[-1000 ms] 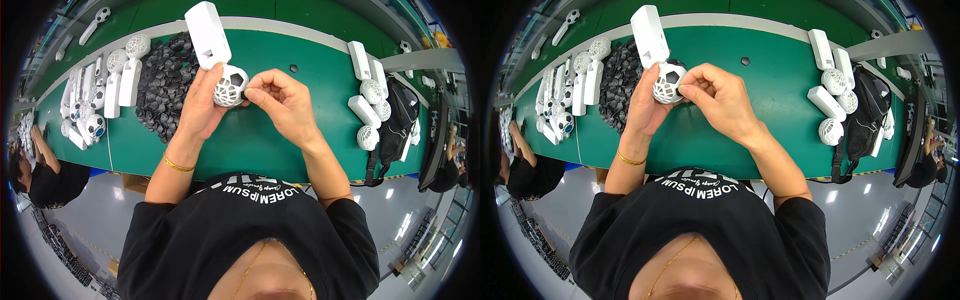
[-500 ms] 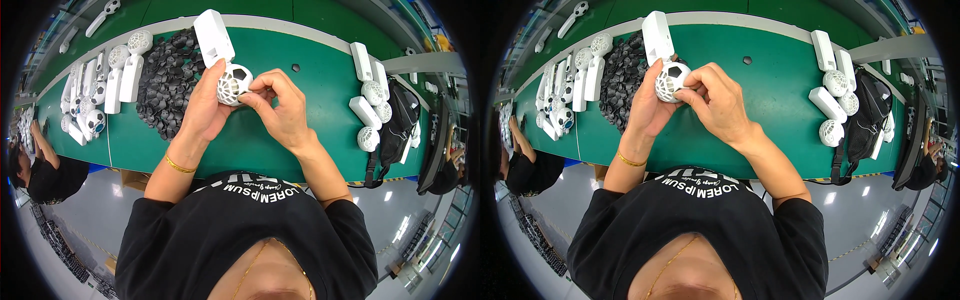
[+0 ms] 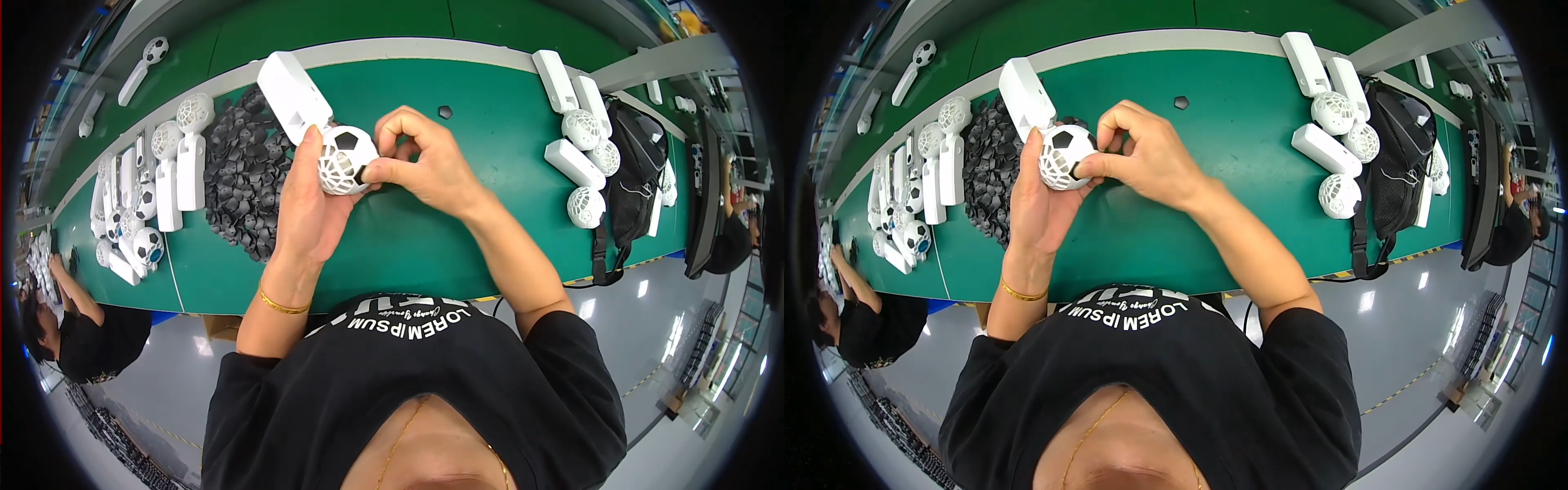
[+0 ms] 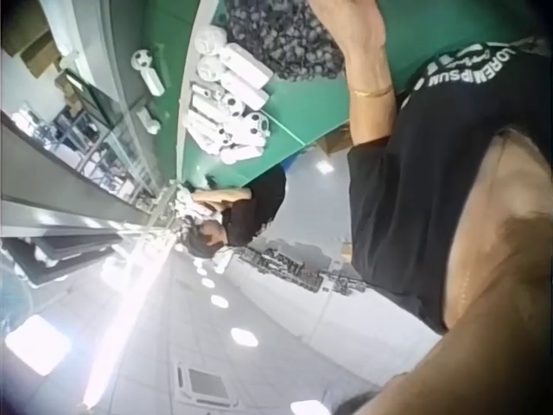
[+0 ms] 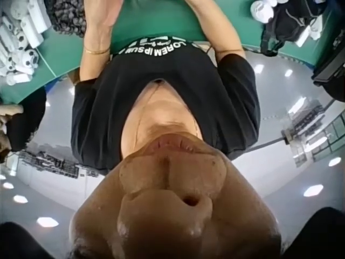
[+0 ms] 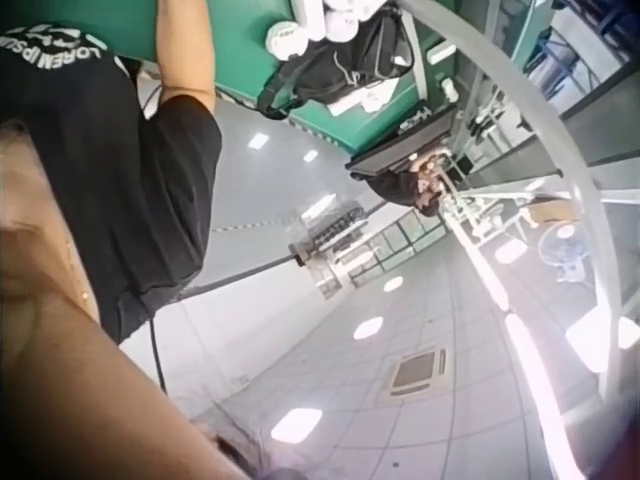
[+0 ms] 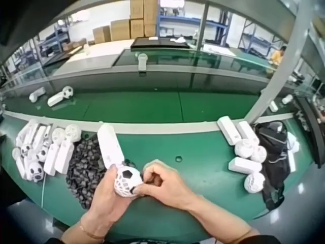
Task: Assembling components for security cameras by attaching small plastic caps to the device housing.
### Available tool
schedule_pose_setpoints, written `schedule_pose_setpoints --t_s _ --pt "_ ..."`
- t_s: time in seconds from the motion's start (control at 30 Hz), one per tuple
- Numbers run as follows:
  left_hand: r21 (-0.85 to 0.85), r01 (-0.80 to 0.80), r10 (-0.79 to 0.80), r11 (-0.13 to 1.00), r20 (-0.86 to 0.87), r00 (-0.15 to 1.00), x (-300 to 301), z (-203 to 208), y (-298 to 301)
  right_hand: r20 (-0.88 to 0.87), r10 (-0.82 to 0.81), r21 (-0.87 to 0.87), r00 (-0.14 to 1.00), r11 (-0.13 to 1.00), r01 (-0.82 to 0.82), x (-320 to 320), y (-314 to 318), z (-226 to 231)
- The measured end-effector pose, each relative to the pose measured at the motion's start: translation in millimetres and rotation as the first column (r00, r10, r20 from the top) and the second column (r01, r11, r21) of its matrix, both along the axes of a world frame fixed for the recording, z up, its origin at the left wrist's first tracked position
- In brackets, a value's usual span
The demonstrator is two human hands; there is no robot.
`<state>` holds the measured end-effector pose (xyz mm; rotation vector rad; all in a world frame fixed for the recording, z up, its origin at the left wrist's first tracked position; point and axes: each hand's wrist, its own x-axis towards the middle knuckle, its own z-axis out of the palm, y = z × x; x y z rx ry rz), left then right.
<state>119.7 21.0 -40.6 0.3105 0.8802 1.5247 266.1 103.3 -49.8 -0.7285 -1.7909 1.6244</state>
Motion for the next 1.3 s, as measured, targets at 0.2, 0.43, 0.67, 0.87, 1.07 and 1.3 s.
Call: schedule_pose_setpoints --t_s 0.2,0.43,0.67,0.87,1.07,1.3 --pt "0.053 0.066 -0.067 0.996 0.018 0.998 -16.5 7.6 5.5 0.271 -0.296 0.598 0.916 0.797 0.081 43.0 58.4 -22.8" --pt "-0.006 0.005 -0.005 1.0 0.052 0.999 -26.3 0.4 5.2 0.438 -0.234 0.722 0.868 0.667 -0.185 64.6 78.1 -25.8" --pt "0.082 -0.053 0.039 0.995 0.167 0.985 -22.7 6.8 12.6 0.618 -0.213 0.569 0.756 0.785 -0.244 65.0 79.4 -2.4" --pt "0.094 -0.135 0.105 0.986 0.273 0.956 -12.0 15.8 26.7 -0.191 -0.196 -0.13 0.962 0.976 0.174 5.7 4.3 24.0" --pt "0.122 -0.099 0.06 0.988 0.29 0.955 -0.8 29.9 31.0 -0.442 -0.327 -0.089 0.835 0.943 0.322 -42.4 -27.7 6.3" --pt "0.111 -0.144 0.109 0.983 0.276 0.955 0.0 22.4 29.4 -0.422 -0.385 0.082 0.821 0.885 0.457 -52.6 -29.9 0.9"
